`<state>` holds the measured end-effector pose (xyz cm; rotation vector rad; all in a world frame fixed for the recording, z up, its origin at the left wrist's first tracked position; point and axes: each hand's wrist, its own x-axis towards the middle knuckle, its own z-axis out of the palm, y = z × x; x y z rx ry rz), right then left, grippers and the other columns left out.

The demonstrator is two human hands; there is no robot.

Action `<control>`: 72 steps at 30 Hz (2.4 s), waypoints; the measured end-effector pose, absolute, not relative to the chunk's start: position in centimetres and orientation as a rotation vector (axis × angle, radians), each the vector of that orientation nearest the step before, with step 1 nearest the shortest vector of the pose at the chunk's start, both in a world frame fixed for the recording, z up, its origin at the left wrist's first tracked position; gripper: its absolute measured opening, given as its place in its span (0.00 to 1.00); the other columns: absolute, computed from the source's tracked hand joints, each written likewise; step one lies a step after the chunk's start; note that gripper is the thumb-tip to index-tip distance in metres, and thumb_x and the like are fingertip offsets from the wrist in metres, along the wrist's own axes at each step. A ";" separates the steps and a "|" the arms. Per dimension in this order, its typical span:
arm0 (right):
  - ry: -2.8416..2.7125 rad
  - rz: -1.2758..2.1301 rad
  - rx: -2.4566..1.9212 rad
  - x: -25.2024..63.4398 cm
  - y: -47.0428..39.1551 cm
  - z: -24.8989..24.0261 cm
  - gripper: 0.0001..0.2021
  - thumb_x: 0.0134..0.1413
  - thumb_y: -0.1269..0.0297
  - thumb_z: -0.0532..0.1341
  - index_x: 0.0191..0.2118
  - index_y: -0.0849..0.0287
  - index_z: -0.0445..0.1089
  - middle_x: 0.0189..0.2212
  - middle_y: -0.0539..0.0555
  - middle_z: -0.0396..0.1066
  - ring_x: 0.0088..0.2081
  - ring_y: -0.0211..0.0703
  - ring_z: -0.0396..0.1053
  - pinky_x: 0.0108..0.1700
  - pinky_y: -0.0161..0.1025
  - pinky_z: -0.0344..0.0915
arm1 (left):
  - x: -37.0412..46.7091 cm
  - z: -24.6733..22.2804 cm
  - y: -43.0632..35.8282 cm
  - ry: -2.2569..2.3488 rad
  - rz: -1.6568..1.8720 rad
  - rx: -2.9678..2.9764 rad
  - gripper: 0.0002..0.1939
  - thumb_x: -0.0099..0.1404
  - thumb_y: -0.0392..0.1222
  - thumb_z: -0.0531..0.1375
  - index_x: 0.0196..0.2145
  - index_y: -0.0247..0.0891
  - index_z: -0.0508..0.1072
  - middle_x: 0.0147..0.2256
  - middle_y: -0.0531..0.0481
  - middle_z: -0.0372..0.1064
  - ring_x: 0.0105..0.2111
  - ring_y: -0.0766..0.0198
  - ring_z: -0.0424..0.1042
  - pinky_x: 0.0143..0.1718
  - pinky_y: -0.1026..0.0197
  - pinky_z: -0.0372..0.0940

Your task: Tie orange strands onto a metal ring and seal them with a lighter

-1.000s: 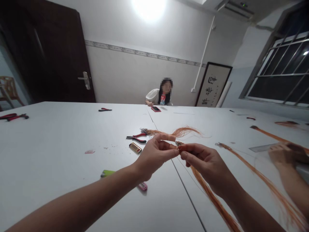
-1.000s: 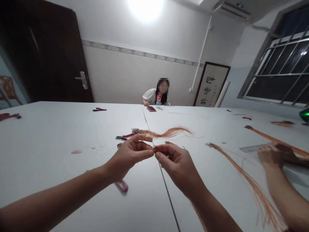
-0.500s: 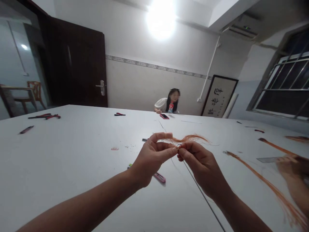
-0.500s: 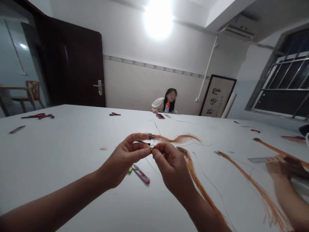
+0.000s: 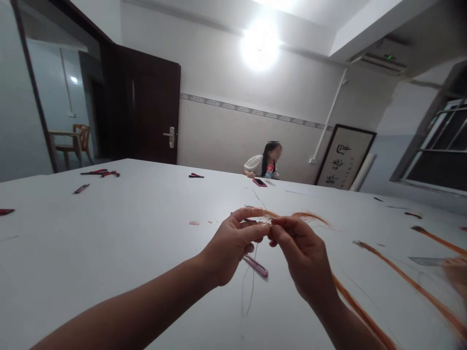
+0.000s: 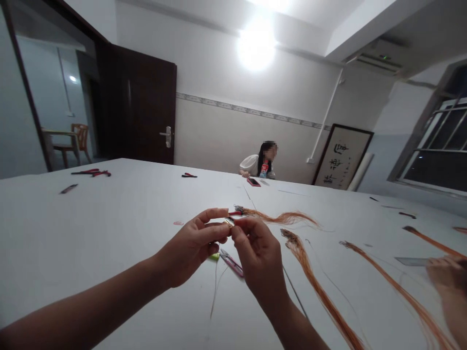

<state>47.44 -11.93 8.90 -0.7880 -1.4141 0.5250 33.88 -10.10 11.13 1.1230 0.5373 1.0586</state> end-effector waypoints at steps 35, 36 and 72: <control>-2.236 0.037 -1.322 43.4 -0.6 -3.1 0.11 0.56 0.73 0.53 0.42 0.56 0.68 0.33 0.55 0.72 0.38 0.49 0.65 0.41 0.46 0.55 | 28.3 7.1 -1.6 0.660 1.178 0.932 0.17 0.52 0.39 0.65 0.40 0.43 0.66 0.28 0.54 0.68 0.24 0.72 0.63 0.26 0.67 0.55; -2.238 0.045 -1.319 43.3 -0.6 -3.0 0.11 0.56 0.73 0.53 0.42 0.57 0.68 0.34 0.56 0.72 0.38 0.50 0.65 0.41 0.46 0.55 | 28.3 7.1 -1.6 0.656 1.175 0.930 0.17 0.52 0.39 0.65 0.40 0.42 0.66 0.28 0.54 0.68 0.24 0.72 0.63 0.26 0.67 0.54; -1.211 1.157 -1.009 43.3 -4.2 2.0 0.13 0.48 0.56 0.62 0.29 0.61 0.63 0.15 0.42 0.52 0.17 0.29 0.47 0.17 0.29 0.46 | 30.2 3.8 -2.6 0.835 1.002 1.102 0.11 0.54 0.38 0.63 0.35 0.39 0.66 0.21 0.58 0.60 0.22 0.71 0.58 0.24 0.65 0.50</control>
